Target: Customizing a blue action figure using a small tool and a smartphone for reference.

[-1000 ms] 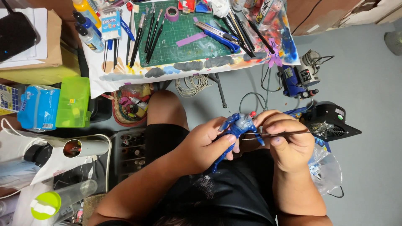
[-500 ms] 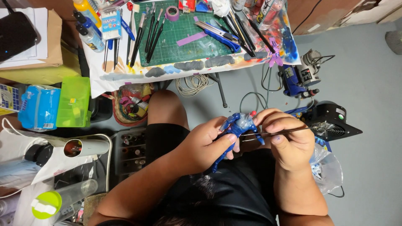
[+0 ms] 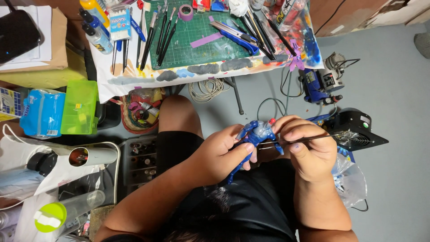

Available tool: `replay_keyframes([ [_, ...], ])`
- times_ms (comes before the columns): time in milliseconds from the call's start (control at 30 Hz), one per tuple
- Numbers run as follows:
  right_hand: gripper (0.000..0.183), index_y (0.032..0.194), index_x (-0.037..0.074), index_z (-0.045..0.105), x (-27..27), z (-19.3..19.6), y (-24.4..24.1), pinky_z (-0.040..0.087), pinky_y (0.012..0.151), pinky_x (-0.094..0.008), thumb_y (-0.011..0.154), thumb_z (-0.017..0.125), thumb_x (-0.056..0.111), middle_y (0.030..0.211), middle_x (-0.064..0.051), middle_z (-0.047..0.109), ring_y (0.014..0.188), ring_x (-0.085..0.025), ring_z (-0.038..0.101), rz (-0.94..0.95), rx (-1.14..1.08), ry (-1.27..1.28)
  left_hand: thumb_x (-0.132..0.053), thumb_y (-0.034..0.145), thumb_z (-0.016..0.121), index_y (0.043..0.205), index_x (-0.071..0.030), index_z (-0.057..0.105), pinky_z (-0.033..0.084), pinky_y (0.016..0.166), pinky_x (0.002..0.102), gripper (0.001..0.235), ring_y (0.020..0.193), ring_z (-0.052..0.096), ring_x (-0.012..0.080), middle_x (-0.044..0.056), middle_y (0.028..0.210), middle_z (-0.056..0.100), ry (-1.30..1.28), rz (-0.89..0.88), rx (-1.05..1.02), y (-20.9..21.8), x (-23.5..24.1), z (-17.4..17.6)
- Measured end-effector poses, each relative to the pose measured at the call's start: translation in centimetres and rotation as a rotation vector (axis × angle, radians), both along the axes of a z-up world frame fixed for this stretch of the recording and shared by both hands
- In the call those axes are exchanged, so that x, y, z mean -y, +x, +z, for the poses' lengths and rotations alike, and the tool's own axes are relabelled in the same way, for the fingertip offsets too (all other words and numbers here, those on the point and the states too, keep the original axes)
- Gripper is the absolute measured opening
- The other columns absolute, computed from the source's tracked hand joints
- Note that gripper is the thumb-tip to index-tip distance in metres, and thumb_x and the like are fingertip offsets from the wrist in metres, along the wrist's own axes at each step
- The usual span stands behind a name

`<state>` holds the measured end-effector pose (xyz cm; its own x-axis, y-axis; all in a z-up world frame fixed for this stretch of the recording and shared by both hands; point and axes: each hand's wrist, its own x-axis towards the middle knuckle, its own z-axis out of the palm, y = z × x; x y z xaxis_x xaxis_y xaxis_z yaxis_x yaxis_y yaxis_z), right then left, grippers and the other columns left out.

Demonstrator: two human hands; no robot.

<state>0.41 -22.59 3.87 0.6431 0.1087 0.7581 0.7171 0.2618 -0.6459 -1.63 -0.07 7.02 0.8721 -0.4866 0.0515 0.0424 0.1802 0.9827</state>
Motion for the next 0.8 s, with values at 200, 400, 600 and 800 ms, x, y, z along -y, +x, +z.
replay_keyframes([
  [200,0.015,0.091,-0.007,0.062,-0.14,0.17,-0.05,0.057,0.065,-0.045,0.092,0.064,0.008,0.067,-0.020,0.058,0.077,-0.044,0.068,-0.001,0.003,0.004,-0.009,0.100,0.053,0.100,0.004,0.063,0.063,0.065,0.033,0.017,0.068,0.073,0.0188,0.020,0.080,0.074,-0.003,-0.006,-0.013,-0.10,0.00,-0.02],
  [400,0.015,0.090,-0.007,0.062,-0.15,0.47,-0.24,0.057,0.066,-0.044,0.092,0.064,0.008,0.066,-0.018,0.058,0.075,-0.042,0.068,-0.020,0.010,-0.022,-0.009,0.100,0.053,0.101,0.004,0.064,0.063,0.065,0.033,0.017,0.068,0.074,0.0182,0.019,0.080,0.074,-0.006,-0.009,-0.008,-0.03,-0.10,-0.01],
  [600,0.013,0.089,-0.007,0.062,0.05,0.08,-0.03,0.057,0.066,-0.044,0.091,0.064,0.006,0.065,-0.018,0.057,0.078,-0.043,0.069,0.003,-0.012,-0.007,-0.007,0.100,0.053,0.102,0.005,0.063,0.063,0.065,0.034,0.016,0.068,0.074,0.0189,0.020,0.080,0.074,-0.007,-0.016,-0.012,-0.02,-0.18,0.05],
  [800,0.012,0.089,-0.006,0.061,-0.21,-0.03,0.12,0.055,0.066,-0.043,0.093,0.063,0.005,0.064,-0.017,0.056,0.075,-0.040,0.067,0.014,-0.033,0.002,-0.008,0.099,0.054,0.105,0.005,0.065,0.063,0.064,0.034,0.018,0.068,0.073,0.0197,0.019,0.076,0.073,0.034,-0.036,0.000,0.13,-0.16,-0.28],
])
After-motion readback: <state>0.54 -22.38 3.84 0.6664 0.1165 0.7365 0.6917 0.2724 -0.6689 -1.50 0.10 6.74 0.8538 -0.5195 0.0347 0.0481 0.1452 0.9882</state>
